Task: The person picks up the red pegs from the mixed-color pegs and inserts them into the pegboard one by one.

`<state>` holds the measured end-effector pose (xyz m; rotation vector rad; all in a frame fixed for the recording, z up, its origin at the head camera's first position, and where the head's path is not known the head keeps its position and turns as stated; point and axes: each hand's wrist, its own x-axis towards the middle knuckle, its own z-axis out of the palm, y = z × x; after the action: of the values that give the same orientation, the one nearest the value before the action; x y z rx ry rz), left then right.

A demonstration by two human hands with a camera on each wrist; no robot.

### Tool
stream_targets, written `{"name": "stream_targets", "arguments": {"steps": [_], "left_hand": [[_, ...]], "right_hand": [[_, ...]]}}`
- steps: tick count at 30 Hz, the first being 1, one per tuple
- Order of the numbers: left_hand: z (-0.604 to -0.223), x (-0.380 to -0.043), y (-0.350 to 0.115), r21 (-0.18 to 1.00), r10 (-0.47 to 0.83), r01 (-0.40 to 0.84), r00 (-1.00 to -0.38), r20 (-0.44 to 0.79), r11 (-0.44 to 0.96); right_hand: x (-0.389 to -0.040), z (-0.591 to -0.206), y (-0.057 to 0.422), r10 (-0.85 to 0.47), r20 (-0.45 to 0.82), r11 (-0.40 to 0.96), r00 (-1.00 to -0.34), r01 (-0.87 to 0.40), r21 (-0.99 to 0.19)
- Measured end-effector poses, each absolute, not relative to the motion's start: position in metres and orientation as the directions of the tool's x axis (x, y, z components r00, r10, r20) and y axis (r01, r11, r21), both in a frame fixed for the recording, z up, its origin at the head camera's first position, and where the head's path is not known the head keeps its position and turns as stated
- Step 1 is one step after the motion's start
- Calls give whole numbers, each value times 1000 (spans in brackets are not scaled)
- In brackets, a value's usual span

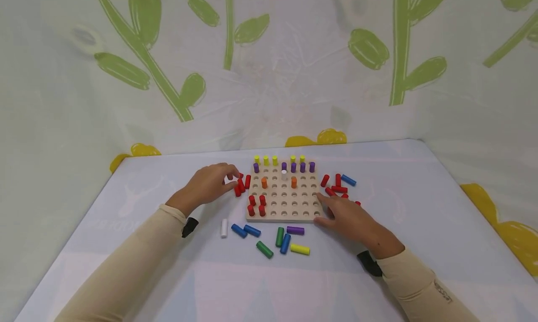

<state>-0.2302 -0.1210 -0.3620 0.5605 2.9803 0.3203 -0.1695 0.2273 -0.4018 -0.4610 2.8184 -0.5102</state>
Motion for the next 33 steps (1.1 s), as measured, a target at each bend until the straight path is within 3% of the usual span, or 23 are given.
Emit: {"name": "stream_targets", "arguments": {"steps": [12, 22, 26, 33], "left_hand": [[-369, -254, -120, -68, 425, 423, -905, 13, 903], [-373, -269, -118, -170, 471, 483, -876, -110, 859], [-373, -270, -117, -189, 500, 518, -855, -137, 834], [-372, -276, -115, -109, 478, 496, -865, -154, 861]], "right_hand": [[-170, -402, 225, -334, -192, 895, -923, -247, -371], [-170, -402, 225, -339, -193, 891, -921, -247, -381], [-169, -402, 225, -340, -194, 889, -920, -247, -384], [-169, -401, 226, -347, -181, 888, -920, -260, -379]]}}
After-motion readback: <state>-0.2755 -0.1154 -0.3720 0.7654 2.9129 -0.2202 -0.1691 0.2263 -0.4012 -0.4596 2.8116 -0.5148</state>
